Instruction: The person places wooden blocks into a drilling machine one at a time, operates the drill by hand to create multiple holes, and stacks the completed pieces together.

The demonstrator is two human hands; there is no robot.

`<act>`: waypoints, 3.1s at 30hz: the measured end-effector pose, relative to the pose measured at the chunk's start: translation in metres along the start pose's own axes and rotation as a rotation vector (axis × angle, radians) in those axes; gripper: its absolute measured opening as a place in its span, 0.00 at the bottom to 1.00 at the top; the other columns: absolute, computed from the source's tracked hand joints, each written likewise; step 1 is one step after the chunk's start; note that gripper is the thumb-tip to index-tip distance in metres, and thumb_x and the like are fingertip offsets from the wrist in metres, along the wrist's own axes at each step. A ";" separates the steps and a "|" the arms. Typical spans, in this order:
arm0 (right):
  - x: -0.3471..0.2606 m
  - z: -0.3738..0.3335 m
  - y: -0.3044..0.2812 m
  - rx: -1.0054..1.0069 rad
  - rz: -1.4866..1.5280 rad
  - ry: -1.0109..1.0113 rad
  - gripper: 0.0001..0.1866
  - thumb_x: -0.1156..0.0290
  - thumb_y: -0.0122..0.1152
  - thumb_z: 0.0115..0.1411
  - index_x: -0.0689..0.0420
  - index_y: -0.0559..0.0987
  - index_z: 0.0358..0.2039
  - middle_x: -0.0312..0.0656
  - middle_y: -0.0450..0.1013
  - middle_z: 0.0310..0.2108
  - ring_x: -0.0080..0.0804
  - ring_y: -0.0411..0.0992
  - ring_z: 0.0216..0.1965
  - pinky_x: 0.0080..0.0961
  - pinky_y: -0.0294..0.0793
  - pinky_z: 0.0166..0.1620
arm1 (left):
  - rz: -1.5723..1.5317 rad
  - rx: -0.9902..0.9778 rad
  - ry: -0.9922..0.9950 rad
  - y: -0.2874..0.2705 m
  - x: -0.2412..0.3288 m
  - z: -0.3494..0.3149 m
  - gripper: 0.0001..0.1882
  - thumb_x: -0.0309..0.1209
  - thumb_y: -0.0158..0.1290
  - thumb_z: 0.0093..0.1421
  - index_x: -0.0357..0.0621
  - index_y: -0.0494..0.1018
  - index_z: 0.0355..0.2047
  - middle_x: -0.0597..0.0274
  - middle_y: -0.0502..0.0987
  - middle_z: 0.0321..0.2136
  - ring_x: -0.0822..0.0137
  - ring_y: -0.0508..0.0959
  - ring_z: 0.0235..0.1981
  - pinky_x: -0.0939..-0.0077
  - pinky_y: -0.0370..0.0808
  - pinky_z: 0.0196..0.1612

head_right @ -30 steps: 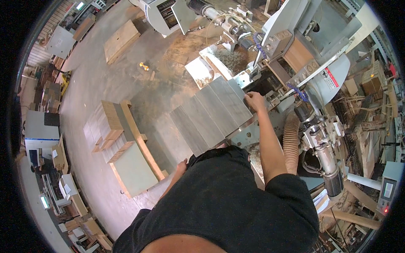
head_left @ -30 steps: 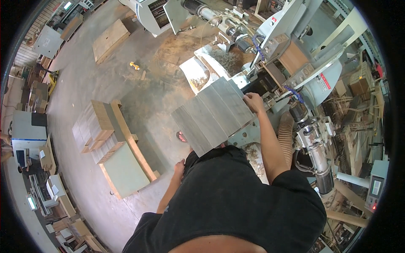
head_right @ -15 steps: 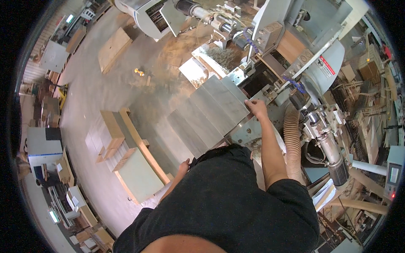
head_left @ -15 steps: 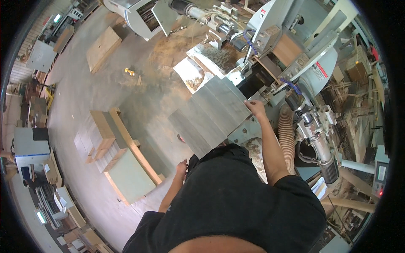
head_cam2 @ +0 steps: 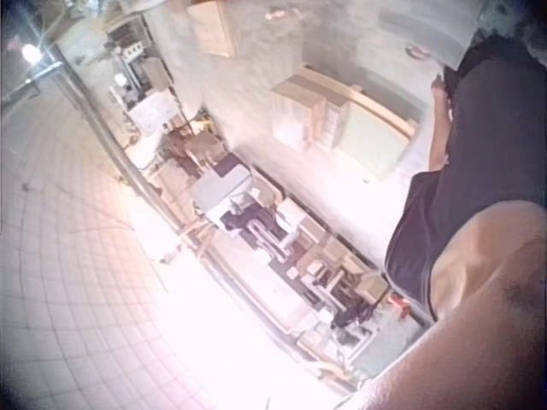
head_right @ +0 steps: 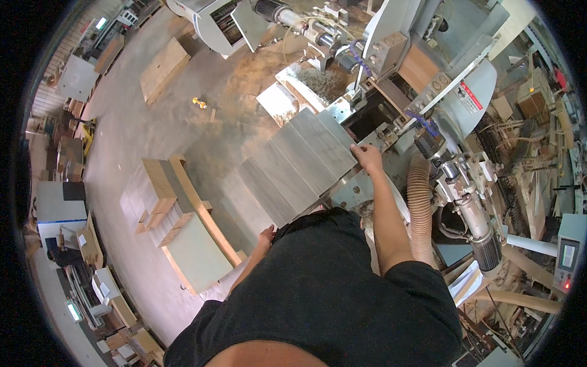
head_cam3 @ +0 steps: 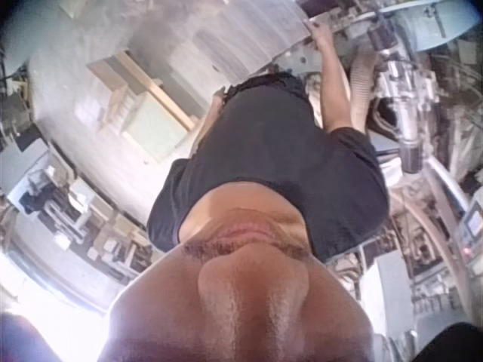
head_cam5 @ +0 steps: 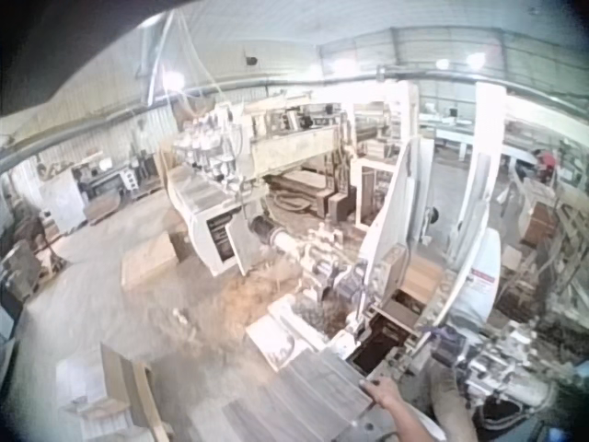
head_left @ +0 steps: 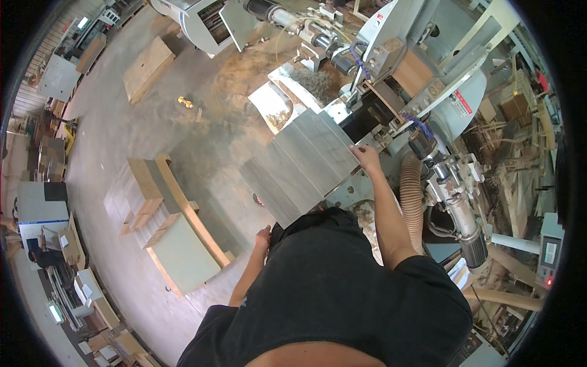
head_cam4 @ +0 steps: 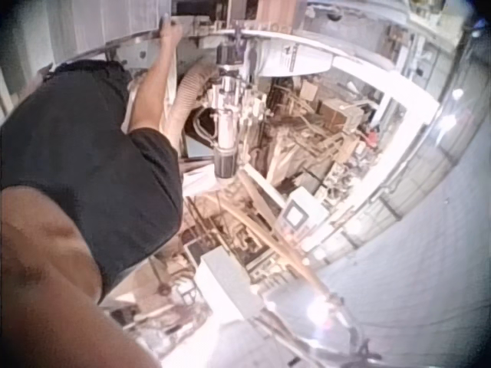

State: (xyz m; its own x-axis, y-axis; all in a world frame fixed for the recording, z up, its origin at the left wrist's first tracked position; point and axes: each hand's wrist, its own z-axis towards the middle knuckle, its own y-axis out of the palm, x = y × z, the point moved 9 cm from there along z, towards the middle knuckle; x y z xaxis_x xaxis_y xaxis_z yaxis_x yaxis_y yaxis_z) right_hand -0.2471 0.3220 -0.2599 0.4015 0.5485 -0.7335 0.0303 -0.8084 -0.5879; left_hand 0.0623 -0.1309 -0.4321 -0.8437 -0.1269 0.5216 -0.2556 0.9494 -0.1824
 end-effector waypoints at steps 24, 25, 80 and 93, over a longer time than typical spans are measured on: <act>-0.016 -0.010 -0.008 -0.048 -0.009 0.086 0.29 0.46 0.63 0.54 0.62 0.83 0.39 0.51 0.80 0.33 0.43 0.79 0.37 0.35 0.75 0.43 | 0.173 0.123 0.031 -0.025 -0.010 -0.005 0.29 0.53 0.48 0.62 0.33 0.77 0.38 0.51 0.79 0.31 0.56 0.76 0.31 0.58 0.73 0.32; -0.016 -0.011 -0.009 -0.067 -0.016 0.117 0.29 0.46 0.63 0.54 0.62 0.83 0.40 0.51 0.80 0.33 0.42 0.79 0.37 0.35 0.75 0.43 | 0.242 0.115 0.043 -0.026 -0.008 -0.007 0.29 0.53 0.48 0.62 0.33 0.77 0.38 0.51 0.79 0.32 0.55 0.77 0.32 0.58 0.73 0.33; -0.033 0.024 0.016 -0.287 -0.067 -0.041 0.29 0.57 0.62 0.59 0.62 0.73 0.57 0.50 0.78 0.45 0.42 0.77 0.44 0.36 0.76 0.45 | 0.569 0.065 0.169 -0.022 -0.018 0.000 0.32 0.54 0.43 0.63 0.32 0.76 0.43 0.40 0.78 0.43 0.47 0.76 0.48 0.62 0.69 0.53; -0.018 -0.026 0.001 -0.329 0.399 0.128 0.28 0.62 0.62 0.62 0.65 0.70 0.58 0.46 0.74 0.47 0.31 0.73 0.37 0.27 0.71 0.42 | 0.438 0.015 0.154 -0.019 -0.007 0.003 0.27 0.52 0.50 0.62 0.36 0.78 0.39 0.52 0.80 0.37 0.58 0.77 0.41 0.64 0.72 0.44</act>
State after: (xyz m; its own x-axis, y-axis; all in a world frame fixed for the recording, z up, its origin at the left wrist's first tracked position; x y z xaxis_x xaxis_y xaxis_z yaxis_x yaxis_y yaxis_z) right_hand -0.2304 0.3054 -0.2382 0.5487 0.1709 -0.8184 0.1297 -0.9844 -0.1186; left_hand 0.0712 -0.1490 -0.4347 -0.7940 0.3306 0.5101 0.1017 0.8996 -0.4246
